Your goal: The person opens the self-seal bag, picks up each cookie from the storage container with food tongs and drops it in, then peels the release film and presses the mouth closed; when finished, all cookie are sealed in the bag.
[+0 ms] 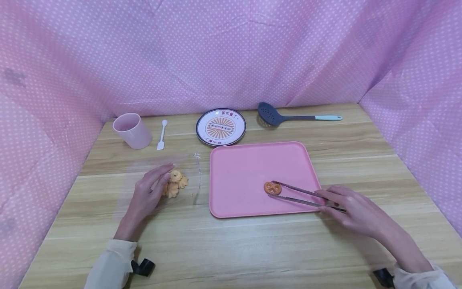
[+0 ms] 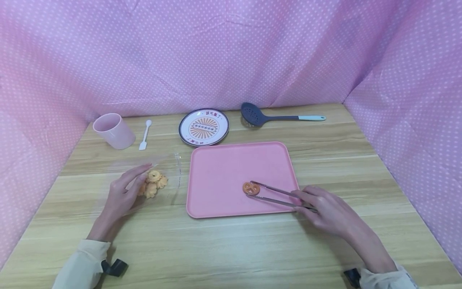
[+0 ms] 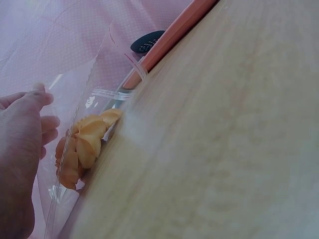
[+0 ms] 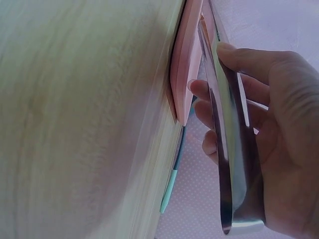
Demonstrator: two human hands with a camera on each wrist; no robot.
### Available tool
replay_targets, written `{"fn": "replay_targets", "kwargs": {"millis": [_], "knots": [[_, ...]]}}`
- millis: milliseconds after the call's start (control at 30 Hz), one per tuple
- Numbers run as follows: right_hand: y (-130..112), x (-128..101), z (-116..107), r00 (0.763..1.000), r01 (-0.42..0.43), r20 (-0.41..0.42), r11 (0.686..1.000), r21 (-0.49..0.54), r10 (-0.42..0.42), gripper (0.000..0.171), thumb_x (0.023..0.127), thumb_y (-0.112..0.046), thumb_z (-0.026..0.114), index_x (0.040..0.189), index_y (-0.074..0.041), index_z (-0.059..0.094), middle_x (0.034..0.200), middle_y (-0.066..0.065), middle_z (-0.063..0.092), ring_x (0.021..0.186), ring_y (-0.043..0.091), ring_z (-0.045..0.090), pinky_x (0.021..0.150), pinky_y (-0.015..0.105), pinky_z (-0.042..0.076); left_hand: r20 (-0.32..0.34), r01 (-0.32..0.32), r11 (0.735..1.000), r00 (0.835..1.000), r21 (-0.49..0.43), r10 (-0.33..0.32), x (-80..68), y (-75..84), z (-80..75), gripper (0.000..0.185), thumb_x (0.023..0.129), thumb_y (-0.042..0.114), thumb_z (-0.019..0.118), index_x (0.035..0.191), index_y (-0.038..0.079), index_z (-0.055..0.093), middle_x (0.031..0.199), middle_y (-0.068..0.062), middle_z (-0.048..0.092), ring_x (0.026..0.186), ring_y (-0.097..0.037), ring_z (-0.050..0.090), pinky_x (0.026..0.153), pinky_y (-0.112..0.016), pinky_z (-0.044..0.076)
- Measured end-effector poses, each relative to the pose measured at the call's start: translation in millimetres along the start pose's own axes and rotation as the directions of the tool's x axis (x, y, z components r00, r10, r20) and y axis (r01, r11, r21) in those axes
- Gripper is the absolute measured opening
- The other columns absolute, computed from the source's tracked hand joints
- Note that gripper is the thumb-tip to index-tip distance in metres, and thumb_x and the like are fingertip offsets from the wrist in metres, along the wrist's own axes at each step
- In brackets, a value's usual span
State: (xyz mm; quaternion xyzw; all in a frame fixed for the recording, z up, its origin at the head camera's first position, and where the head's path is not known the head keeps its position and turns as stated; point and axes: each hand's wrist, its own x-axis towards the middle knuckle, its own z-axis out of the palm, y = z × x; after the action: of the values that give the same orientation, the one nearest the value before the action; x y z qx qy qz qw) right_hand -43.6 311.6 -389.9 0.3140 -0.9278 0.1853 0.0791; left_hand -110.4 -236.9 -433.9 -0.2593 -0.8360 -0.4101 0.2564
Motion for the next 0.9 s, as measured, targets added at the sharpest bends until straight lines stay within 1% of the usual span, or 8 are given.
{"fn": "replay_targets", "kwargs": {"millis": [133,300,467,633,767,900], "knots": [[1,1,2,1.000,0.020,-0.020,0.999,-0.035,-0.021,0.044,0.078,-0.007,0.086,0.121,-0.010,0.075,0.104,-0.003,0.069,0.084,0.009,0.060,0.063,0.035,0.055,0.000,-0.001,1.000,1.000,0.002,0.001,0.3,-0.2,-0.1,0.047,0.085,-0.024,0.067,0.125,-0.001,0.072,0.126,-0.018,0.071,0.117,-0.040,0.064,0.109,-0.021,0.041],[1,2,7,0.996,0.060,-0.062,0.996,-0.068,-0.064,0.038,0.083,-0.012,0.083,0.120,-0.010,0.076,0.103,-0.001,0.069,0.085,0.014,0.064,0.065,0.040,0.058,-0.003,-0.005,1.000,1.000,-0.003,0.005,0.0,-1.2,0.2,0.043,0.085,-0.024,0.067,0.122,-0.004,0.072,0.124,-0.022,0.071,0.118,-0.037,0.065,0.110,-0.023,0.042],[0,4,8,0.995,0.061,-0.072,0.995,-0.074,-0.066,0.036,0.086,-0.016,0.082,0.121,-0.011,0.075,0.105,0.001,0.070,0.089,0.020,0.068,0.068,0.045,0.059,-0.009,-0.013,1.000,1.000,-0.002,0.013,-0.4,-2.0,0.6,0.043,0.084,-0.024,0.068,0.122,-0.003,0.072,0.123,-0.022,0.071,0.117,-0.035,0.065,0.109,-0.022,0.042],[-2,9,9,0.995,0.070,-0.063,0.995,-0.075,-0.075,0.036,0.084,-0.012,0.081,0.120,-0.010,0.075,0.105,0.002,0.071,0.091,0.023,0.069,0.070,0.047,0.060,-0.007,-0.007,1.000,1.000,-0.007,0.007,-0.3,-1.0,0.8,0.047,0.083,-0.024,0.068,0.124,-0.002,0.072,0.125,-0.020,0.071,0.116,-0.039,0.065,0.109,-0.021,0.042],[-3,13,11,0.995,0.080,-0.059,0.994,-0.073,-0.084,0.036,0.083,-0.010,0.080,0.119,-0.007,0.075,0.104,0.004,0.072,0.091,0.024,0.070,0.070,0.047,0.060,-0.008,-0.005,1.000,1.000,-0.004,0.005,-0.6,-1.5,0.8,0.046,0.083,-0.024,0.068,0.123,-0.002,0.073,0.125,-0.019,0.071,0.116,-0.038,0.065,0.109,-0.021,0.042],[-3,15,11,0.994,0.085,-0.066,0.994,-0.067,-0.089,0.037,0.082,-0.008,0.081,0.118,-0.007,0.075,0.103,0.003,0.072,0.089,0.022,0.069,0.069,0.046,0.060,-0.011,-0.005,1.000,1.000,-0.002,0.005,-0.6,-2.3,0.5,0.045,0.084,-0.024,0.068,0.122,-0.002,0.073,0.124,-0.020,0.071,0.116,-0.037,0.065,0.109,-0.022,0.042]]}}
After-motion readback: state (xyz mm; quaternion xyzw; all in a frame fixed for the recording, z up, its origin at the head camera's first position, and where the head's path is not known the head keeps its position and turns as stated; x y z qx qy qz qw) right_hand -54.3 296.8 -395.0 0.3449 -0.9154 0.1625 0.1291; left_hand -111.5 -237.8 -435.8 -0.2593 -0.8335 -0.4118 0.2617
